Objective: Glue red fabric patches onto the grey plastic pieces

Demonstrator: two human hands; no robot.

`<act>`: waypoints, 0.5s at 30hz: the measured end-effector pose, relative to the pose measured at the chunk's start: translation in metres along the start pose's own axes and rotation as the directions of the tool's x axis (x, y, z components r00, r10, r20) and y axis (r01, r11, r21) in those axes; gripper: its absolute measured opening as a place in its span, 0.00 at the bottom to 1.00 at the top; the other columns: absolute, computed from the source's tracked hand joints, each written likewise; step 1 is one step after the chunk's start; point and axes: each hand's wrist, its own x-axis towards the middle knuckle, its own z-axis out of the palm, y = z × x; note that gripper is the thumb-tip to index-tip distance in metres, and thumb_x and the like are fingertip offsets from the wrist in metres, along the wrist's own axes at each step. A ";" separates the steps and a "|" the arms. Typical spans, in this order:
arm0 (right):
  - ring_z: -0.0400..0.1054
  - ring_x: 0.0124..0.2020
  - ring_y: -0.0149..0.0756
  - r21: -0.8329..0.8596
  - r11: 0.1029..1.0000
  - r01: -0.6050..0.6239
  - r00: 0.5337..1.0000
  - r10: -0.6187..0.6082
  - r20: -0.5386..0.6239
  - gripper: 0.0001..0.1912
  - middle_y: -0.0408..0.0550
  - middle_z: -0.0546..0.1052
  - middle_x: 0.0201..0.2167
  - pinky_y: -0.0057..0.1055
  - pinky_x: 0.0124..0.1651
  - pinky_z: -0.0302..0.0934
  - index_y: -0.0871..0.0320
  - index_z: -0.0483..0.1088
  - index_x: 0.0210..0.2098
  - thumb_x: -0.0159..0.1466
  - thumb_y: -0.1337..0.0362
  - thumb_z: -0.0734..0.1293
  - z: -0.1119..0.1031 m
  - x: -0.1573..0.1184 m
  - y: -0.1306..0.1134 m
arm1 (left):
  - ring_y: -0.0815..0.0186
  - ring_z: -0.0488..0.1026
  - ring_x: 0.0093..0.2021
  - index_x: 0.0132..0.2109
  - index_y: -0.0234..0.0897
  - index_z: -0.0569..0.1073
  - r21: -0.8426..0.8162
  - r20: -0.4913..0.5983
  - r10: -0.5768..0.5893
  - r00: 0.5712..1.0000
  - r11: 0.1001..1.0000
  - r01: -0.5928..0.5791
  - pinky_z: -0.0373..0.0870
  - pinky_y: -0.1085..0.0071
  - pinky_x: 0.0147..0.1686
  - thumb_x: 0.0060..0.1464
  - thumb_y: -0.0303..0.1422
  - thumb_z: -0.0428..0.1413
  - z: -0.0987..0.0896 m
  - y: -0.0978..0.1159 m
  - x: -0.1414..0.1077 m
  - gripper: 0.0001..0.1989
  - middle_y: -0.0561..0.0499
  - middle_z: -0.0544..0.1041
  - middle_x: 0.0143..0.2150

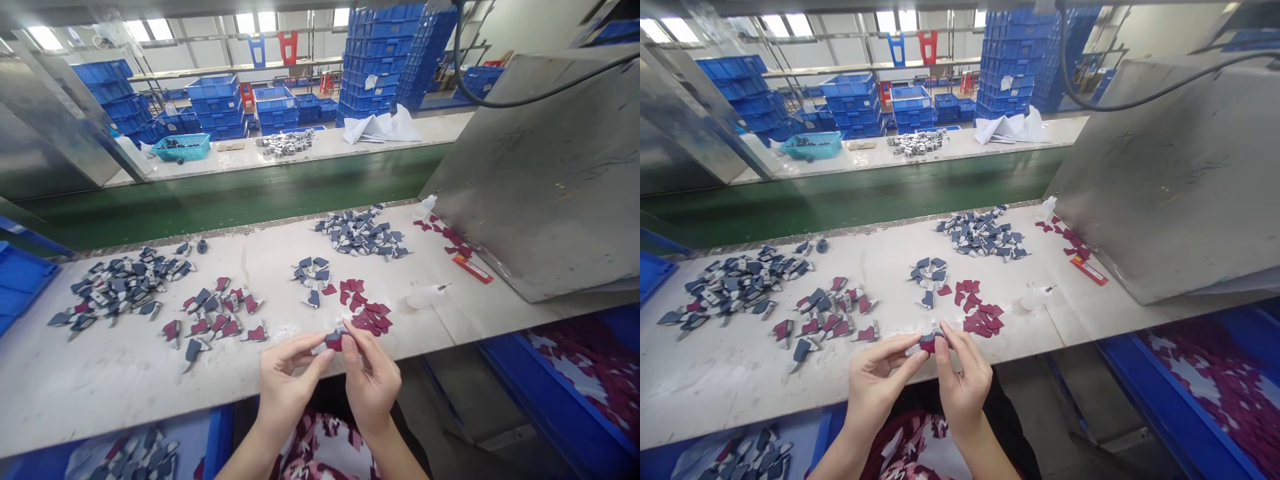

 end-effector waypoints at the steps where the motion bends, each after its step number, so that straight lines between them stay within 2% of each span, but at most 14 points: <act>1: 0.76 0.31 0.35 0.019 1.000 -0.001 1.000 0.001 -0.011 0.11 0.49 0.81 0.34 0.30 0.32 0.72 0.56 0.78 0.46 0.67 0.67 0.66 -0.001 0.000 -0.001 | 0.56 0.83 0.35 0.37 0.38 0.85 -0.025 -0.008 -0.022 1.000 0.999 0.022 0.84 0.68 0.34 0.45 0.37 0.69 0.001 0.002 -0.001 0.11 0.45 0.85 0.37; 5: 0.75 0.31 0.34 0.104 0.994 -0.033 0.999 0.034 -0.011 0.12 0.47 0.80 0.33 0.27 0.30 0.70 0.53 0.78 0.47 0.65 0.69 0.67 -0.004 -0.002 -0.004 | 0.56 0.83 0.35 0.35 0.37 0.85 -0.100 -0.007 -0.106 0.994 0.989 0.104 0.84 0.68 0.34 0.44 0.36 0.69 0.003 0.009 -0.004 0.10 0.45 0.85 0.37; 10: 0.74 0.31 0.34 0.189 0.977 -0.100 0.995 0.101 0.002 0.10 0.46 0.79 0.32 0.26 0.27 0.69 0.53 0.78 0.45 0.65 0.67 0.68 -0.006 -0.003 -0.006 | 0.56 0.83 0.37 0.35 0.37 0.84 -0.122 0.085 -0.105 0.991 0.986 0.115 0.84 0.67 0.37 0.46 0.35 0.68 -0.001 0.011 -0.003 0.09 0.45 0.85 0.37; 15: 0.74 0.30 0.34 0.238 0.966 -0.102 0.994 0.109 -0.020 0.07 0.46 0.78 0.31 0.27 0.28 0.69 0.54 0.79 0.41 0.64 0.66 0.69 -0.007 -0.005 -0.003 | 0.58 0.83 0.35 0.33 0.37 0.84 -0.235 0.063 -0.164 0.984 0.956 0.174 0.83 0.68 0.36 0.42 0.34 0.71 0.005 0.017 -0.005 0.09 0.46 0.85 0.36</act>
